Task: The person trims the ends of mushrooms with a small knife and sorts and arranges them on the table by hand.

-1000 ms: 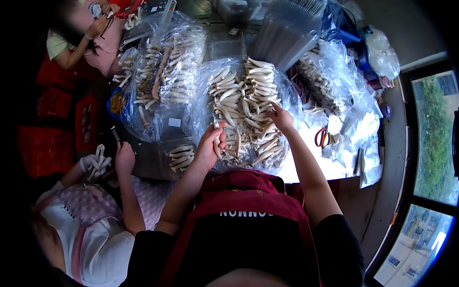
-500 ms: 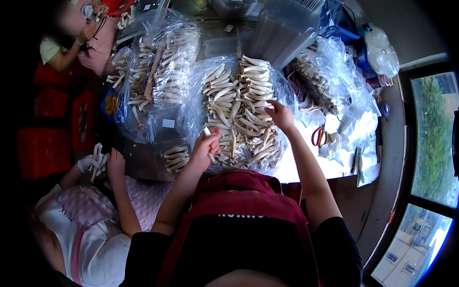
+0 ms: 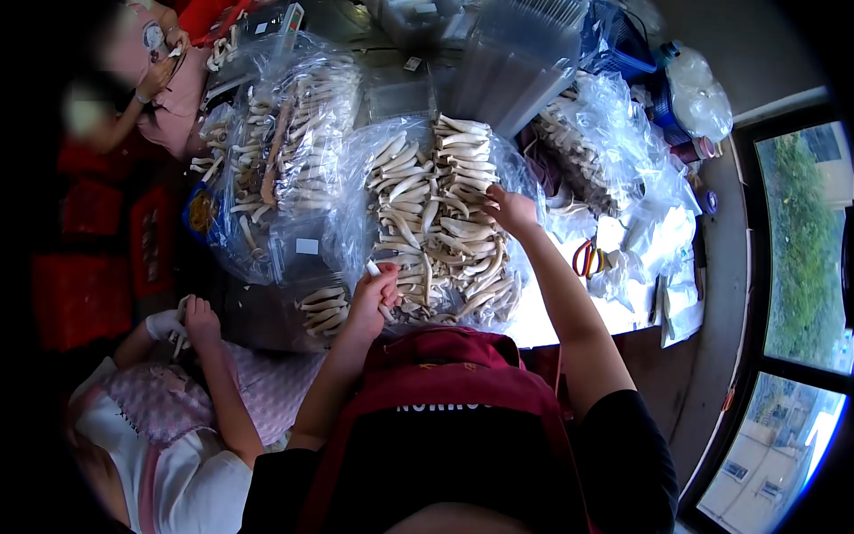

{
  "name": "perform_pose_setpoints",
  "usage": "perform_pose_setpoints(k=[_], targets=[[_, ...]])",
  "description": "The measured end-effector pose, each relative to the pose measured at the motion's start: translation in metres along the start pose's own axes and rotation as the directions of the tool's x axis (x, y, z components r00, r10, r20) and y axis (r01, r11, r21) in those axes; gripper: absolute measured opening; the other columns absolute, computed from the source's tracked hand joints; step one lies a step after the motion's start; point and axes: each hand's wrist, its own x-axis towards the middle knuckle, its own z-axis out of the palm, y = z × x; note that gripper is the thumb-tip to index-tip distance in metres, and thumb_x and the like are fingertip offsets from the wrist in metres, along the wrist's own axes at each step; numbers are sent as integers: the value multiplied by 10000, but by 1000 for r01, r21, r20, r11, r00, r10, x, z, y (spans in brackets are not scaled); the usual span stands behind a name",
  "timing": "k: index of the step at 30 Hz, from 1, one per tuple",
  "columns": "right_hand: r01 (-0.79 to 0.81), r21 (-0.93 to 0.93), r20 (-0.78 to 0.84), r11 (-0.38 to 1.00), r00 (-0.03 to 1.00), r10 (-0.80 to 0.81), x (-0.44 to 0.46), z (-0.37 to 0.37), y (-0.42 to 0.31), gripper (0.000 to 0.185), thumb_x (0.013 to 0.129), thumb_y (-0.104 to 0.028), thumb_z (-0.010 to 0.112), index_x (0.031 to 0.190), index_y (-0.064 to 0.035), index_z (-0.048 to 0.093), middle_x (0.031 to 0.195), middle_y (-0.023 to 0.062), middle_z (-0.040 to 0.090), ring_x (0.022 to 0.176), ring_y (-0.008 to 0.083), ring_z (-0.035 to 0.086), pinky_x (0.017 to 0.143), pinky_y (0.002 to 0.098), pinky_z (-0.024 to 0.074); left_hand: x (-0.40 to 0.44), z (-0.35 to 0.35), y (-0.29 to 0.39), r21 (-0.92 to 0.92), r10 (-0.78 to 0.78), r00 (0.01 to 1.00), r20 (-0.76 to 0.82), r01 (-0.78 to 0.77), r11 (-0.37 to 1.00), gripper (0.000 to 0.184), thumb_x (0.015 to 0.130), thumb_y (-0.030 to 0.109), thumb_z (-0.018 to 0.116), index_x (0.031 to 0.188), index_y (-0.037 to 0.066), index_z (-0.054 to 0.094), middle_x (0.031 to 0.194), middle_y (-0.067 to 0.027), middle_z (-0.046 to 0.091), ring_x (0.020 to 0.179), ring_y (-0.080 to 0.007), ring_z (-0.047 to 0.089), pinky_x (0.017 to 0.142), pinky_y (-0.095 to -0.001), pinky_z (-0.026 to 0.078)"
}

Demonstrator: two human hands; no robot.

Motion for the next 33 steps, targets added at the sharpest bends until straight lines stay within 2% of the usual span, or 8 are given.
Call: perform_pose_setpoints(k=[3, 8, 14, 16, 20, 26, 30, 33], targets=[[81, 72, 41, 994, 996, -84, -5, -20, -5, 310, 730, -398, 610, 920, -154, 583, 755, 78, 626, 702, 304, 598, 608, 389, 456, 3, -2, 1, -9, 8, 1000, 8, -8, 1000, 102, 823, 115, 516, 919, 82, 521, 545, 52, 383, 435, -57, 347, 506, -242, 352], [219, 205, -61, 954, 976, -211, -36, -44, -30, 307, 686, -349, 673, 911, -152, 603, 759, 56, 632, 684, 250, 607, 599, 344, 467, 9, -2, 15, -4, 106, 994, -9, -106, 994, 143, 823, 131, 527, 946, 59, 541, 592, 33, 425, 502, -61, 393, 529, -254, 373], [546, 292, -91, 785, 833, -545, -83, -73, -61, 314, 677, -255, 666, 965, -159, 588, 869, 39, 617, 746, 253, 598, 622, 351, 471, 15, 3, 31, 207, 112, 993, -24, -105, 973, 266, 834, 189, 540, 1059, 49, 549, 866, -20, 597, 795, -87, 533, 648, -243, 435], [647, 291, -109, 705, 755, -647, -99, -90, -79, 302, 681, -224, 677, 960, -140, 597, 848, 46, 615, 700, 260, 595, 590, 345, 471, 16, 5, 33, 456, -84, 977, 198, -16, 890, 269, 833, 178, 536, 1058, 31, 555, 935, -41, 607, 797, -99, 534, 661, -239, 441], [737, 287, -87, 612, 656, -749, -114, -92, -94, 260, 735, -169, 597, 994, -149, 577, 801, 52, 591, 637, 262, 586, 520, 365, 459, 16, 5, 10, 412, -327, 820, 470, 123, 903, 344, 828, 168, 547, 1110, -25, 505, 961, -128, 602, 909, -174, 577, 735, -255, 454], [722, 242, -104, 648, 684, -722, -123, -108, -102, 319, 749, -177, 583, 1067, -165, 557, 801, 52, 587, 618, 265, 580, 505, 367, 451, 5, 18, 8, 346, -246, 750, 614, 24, 938, 465, 718, 171, 654, 1103, -23, 481, 874, -110, 602, 790, -186, 579, 807, -307, 417], [647, 307, -228, 698, 762, -606, -128, -120, -105, 435, 724, -277, 637, 1106, -115, 506, 677, 82, 577, 565, 274, 572, 502, 353, 451, -18, 38, 23, 196, -159, 869, 468, 74, 978, 389, 778, 184, 593, 1088, -21, 478, 799, -116, 594, 675, -158, 575, 600, -257, 448], [609, 358, -324, 708, 792, -517, -133, -122, -104, 405, 753, -370, 612, 1024, -87, 510, 621, 92, 559, 542, 286, 562, 504, 350, 446, -23, 46, 31, 79, -91, 851, 517, 58, 995, 342, 801, 219, 577, 1054, 8, 484, 772, -108, 575, 540, -93, 477, 455, -194, 355]])
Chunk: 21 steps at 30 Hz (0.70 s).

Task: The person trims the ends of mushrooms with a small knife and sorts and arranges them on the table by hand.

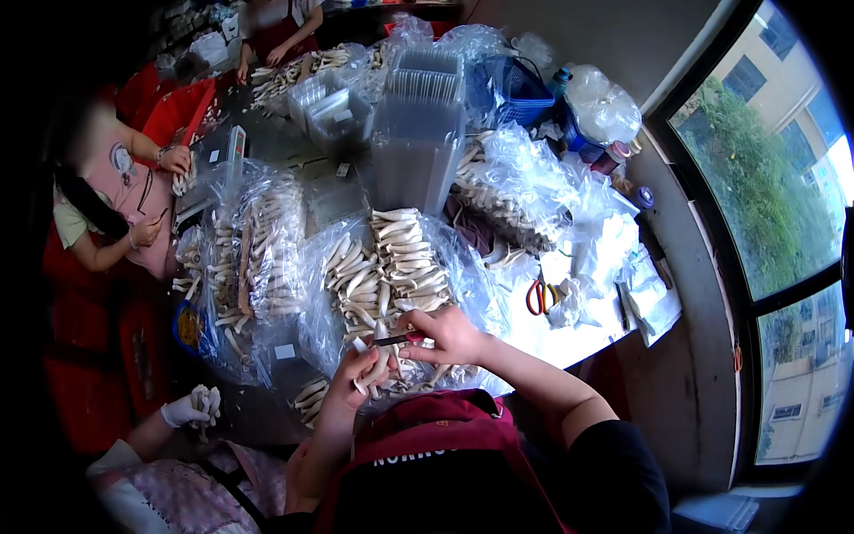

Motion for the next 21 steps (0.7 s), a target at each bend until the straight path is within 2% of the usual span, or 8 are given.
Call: perform_pose_setpoints(k=[2, 6, 9, 10, 13, 15, 19, 21], targets=[[-27, 23, -47, 999, 999, 28, -3, -3, -1, 350, 800, -397, 552, 922, -71, 516, 630, 91, 558, 553, 286, 561, 507, 352, 436, 1, 14, 4, -50, 70, 998, 2, -70, 996, 338, 797, 239, 589, 1029, 14, 489, 733, -76, 549, 487, -85, 423, 420, -193, 300], [21, 56, -83, 998, 996, -16, -6, -10, -7, 273, 851, -332, 489, 833, -63, 531, 636, 83, 540, 574, 291, 550, 521, 368, 418, 3, 21, 4, -100, 86, 990, 114, -75, 992, 327, 813, 251, 576, 1035, 27, 488, 742, -82, 550, 490, -89, 421, 426, -198, 303], [39, 84, -131, 996, 991, -27, -9, -16, -15, 281, 839, -346, 502, 797, -69, 527, 583, 109, 495, 543, 305, 523, 500, 385, 401, 2, 31, 5, -109, 74, 984, 163, -56, 992, 350, 819, 265, 571, 1058, 28, 474, 750, -90, 551, 494, -89, 421, 431, -204, 310], [95, 82, -158, 992, 984, -81, -9, -21, -21, 294, 852, -343, 476, 787, -59, 514, 629, 97, 501, 541, 301, 520, 501, 377, 399, 3, 39, 7, -130, 75, 977, 202, -49, 990, 355, 825, 265, 564, 1069, 26, 465, 756, -93, 551, 497, -88, 423, 434, -205, 312], [116, 28, -165, 993, 980, -109, -14, -24, -25, 304, 845, -349, 477, 763, -58, 511, 619, 98, 486, 518, 293, 506, 484, 369, 388, -1, 51, 9, -152, 85, 952, 294, -41, 988, 363, 848, 265, 526, 1098, 12, 452, 778, -99, 550, 522, -91, 440, 451, -205, 320], [134, 19, -175, 991, 976, -129, -14, -27, -32, 310, 838, -351, 478, 741, -58, 509, 603, 90, 472, 499, 285, 493, 472, 364, 380, -2, 50, 7, -86, 66, 961, 270, -44, 995, 378, 839, 263, 531, 1106, 4, 462, 767, -110, 559, 534, -107, 452, 472, -218, 328], [201, -29, -245, 979, 948, -202, -8, -28, -40, 296, 829, -336, 489, 739, -54, 513, 584, 72, 462, 475, 258, 478, 451, 345, 366, -7, 63, 10, -121, 51, 955, 293, -16, 993, 388, 808, 237, 552, 1101, -3, 467, 748, -113, 560, 529, -107, 444, 465, -216, 320], [172, -48, -201, 984, 963, -178, -9, -30, -44, 260, 801, -322, 545, 763, -65, 529, 621, 81, 493, 521, 264, 524, 484, 350, 407, -10, 67, 11, -135, 72, 947, 314, -30, 990, 374, 803, 231, 553, 1088, 2, 472, 740, -114, 558, 523, -104, 438, 458, -210, 315]])
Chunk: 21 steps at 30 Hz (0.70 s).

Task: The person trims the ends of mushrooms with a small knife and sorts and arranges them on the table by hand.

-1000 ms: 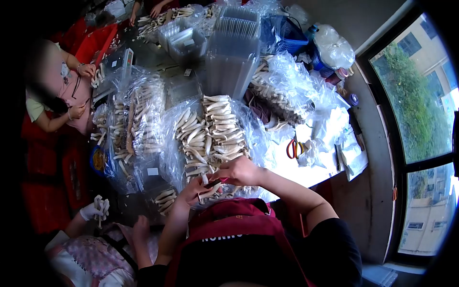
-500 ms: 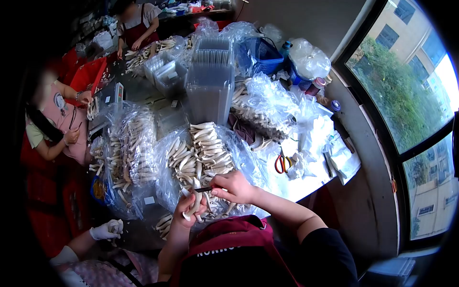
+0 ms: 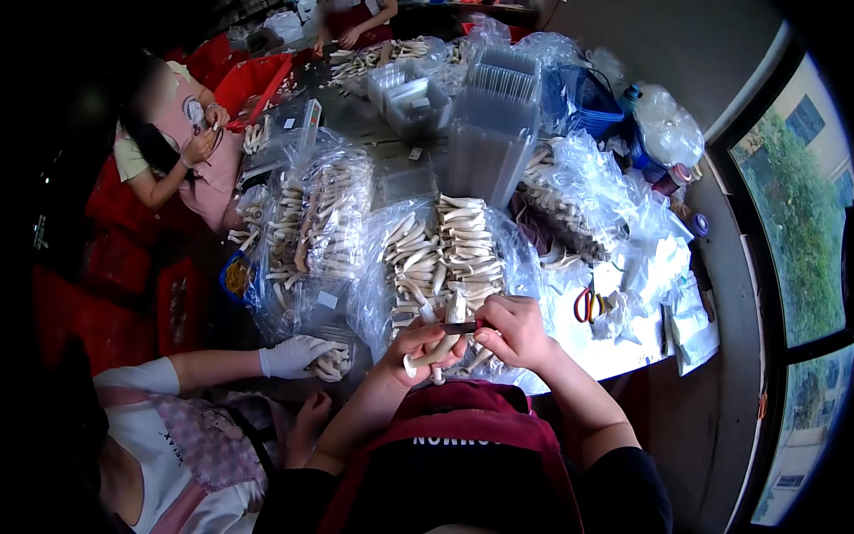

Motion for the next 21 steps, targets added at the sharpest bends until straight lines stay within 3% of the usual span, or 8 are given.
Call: perform_pose_setpoints(k=[2, 9, 12, 14, 18, 21], targets=[[25, 4, -50, 1000, 998, -25, 1, 2, -1, 305, 829, -347, 493, 730, -59, 508, 579, 65, 458, 473, 251, 479, 448, 339, 367, -1, 2, 0, -9, 3, 1000, 25, -3, 1000, 370, 801, 241, 561, 1076, 9, 475, 736, -116, 559, 520, -101, 435, 454, -206, 310], [69, -5, -35, 998, 997, -69, 6, 1, -8, 322, 831, -364, 495, 718, -63, 505, 587, 69, 465, 473, 251, 482, 446, 338, 372, -4, 2, 1, 34, 10, 999, 35, -11, 999, 407, 793, 245, 571, 1109, 24, 439, 743, -114, 567, 548, -97, 457, 458, -201, 310], [76, 36, -40, 996, 996, -75, 7, 1, -7, 317, 825, -353, 515, 715, -56, 501, 585, 76, 469, 477, 255, 483, 443, 336, 364, -4, 5, 3, 76, 8, 999, -35, -5, 997, 405, 799, 241, 565, 1114, 25, 429, 750, -112, 572, 580, -105, 487, 475, -198, 334], [-18, 199, 9, 980, 1000, 17, 5, 1, -8, 310, 815, -335, 539, 713, -45, 497, 575, 82, 468, 479, 259, 481, 443, 333, 359, -5, 6, 1, 123, 43, 999, -22, -40, 992, 387, 804, 237, 561, 1102, 23, 437, 756, -115, 575, 604, -116, 508, 499, -200, 363], [-48, 182, 49, 982, 998, 40, 7, -5, -8, 301, 814, -310, 552, 698, -38, 496, 567, 85, 467, 481, 263, 482, 457, 330, 368, -7, 11, 2, 168, 26, 996, -85, -11, 986, 380, 813, 252, 569, 1087, 16, 451, 755, -128, 581, 598, -117, 511, 512, -203, 370], [-80, 191, 25, 978, 997, 77, 6, -8, -1, 289, 816, -298, 554, 707, -35, 508, 571, 85, 472, 493, 261, 488, 462, 332, 368, -10, 14, 4, 182, 25, 999, -39, -17, 983, 388, 814, 272, 577, 1079, 13, 463, 740, -126, 586, 590, -109, 507, 510, -203, 355]])
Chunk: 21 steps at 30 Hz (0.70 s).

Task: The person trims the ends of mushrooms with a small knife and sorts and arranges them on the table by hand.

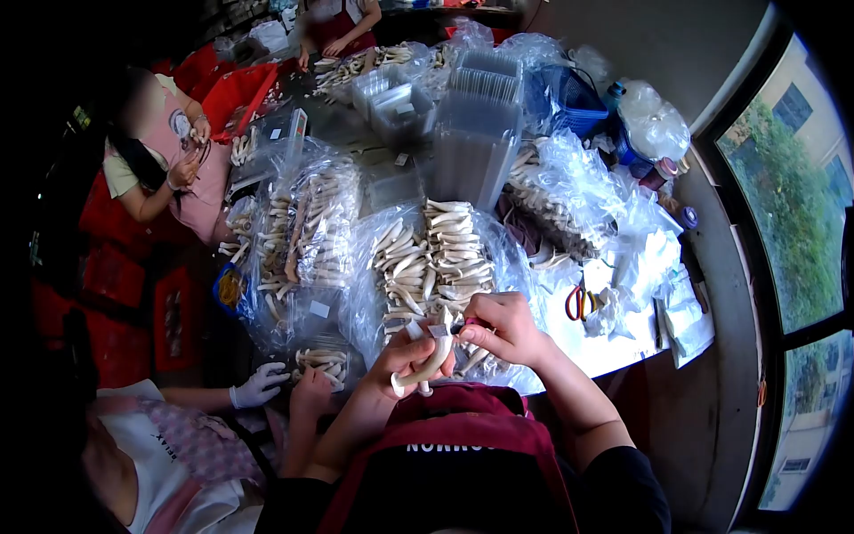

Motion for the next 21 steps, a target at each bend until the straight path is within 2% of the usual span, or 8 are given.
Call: perform_pose_setpoints(k=[2, 5, 7, 10, 13, 15, 19, 21], targets=[[-43, -35, -41, 998, 998, 42, -1, -1, 5, 285, 803, -301, 572, 702, -41, 513, 577, 92, 487, 506, 274, 508, 467, 342, 382, 1, 0, 1, 5, -4, 1000, 13, 4, 1000, 390, 811, 279, 583, 1072, 13, 469, 736, -123, 588, 585, -105, 503, 509, -205, 349], [-215, -63, -168, 975, 965, 202, -2, -6, 11, 284, 792, -304, 589, 700, -43, 527, 579, 105, 511, 518, 273, 536, 472, 344, 394, -4, -2, -1, 36, -6, 1000, 18, 6, 999, 392, 807, 295, 591, 1058, 15, 481, 736, -113, 592, 593, -100, 508, 507, -205, 343], [-199, 9, -116, 980, 973, 198, -4, -6, 8, 268, 785, -295, 597, 698, -49, 536, 575, 97, 515, 522, 273, 536, 479, 343, 400, -4, 2, 2, 54, -7, 1000, -26, 8, 998, 393, 807, 296, 593, 1058, 15, 480, 744, -112, 594, 606, -103, 526, 510, -199, 350], [44, -91, 23, 995, 999, -42, 1, 0, -7, 241, 767, -288, 615, 690, -71, 545, 575, 82, 512, 532, 272, 540, 494, 347, 412, -3, 1, 6, 63, -31, 995, -93, 37, 997, 367, 812, 241, 577, 1074, 11, 462, 785, -112, 595, 654, -119, 569, 544, -180, 406], [98, -75, 7, 992, 995, -98, 3, 4, -10, 287, 781, -304, 595, 695, -42, 514, 574, 87, 486, 491, 281, 502, 452, 346, 377, -2, 4, 3, 75, -2, 995, -102, 10, 997, 353, 808, 185, 560, 1088, 1, 449, 818, -112, 594, 691, -125, 589, 548, -173, 411], [86, -98, 21, 991, 996, -85, 2, 3, -8, 276, 772, -297, 603, 695, -47, 515, 573, 83, 486, 485, 277, 501, 447, 347, 375, -4, 6, 6, 157, -9, 987, -160, 34, 987, 326, 803, 182, 577, 1049, 5, 456, 778, -132, 600, 638, -115, 578, 527, -160, 395], [41, -181, -32, 983, 998, -47, 3, 0, -4, 262, 765, -299, 617, 681, -65, 536, 578, 81, 516, 504, 264, 538, 455, 345, 404, -8, 15, 10, 179, 4, 981, -196, 32, 983, 301, 802, 197, 597, 1001, 13, 464, 767, -144, 607, 591, -88, 551, 500, -161, 376], [-111, -216, -155, 970, 985, 78, 2, -4, 0, 257, 768, -288, 615, 681, -61, 534, 575, 83, 512, 502, 259, 534, 457, 341, 402, -10, 12, 10, 190, 19, 980, -196, 19, 982, 291, 804, 201, 599, 987, 17, 468, 769, -145, 608, 591, -87, 552, 495, -161, 374]])
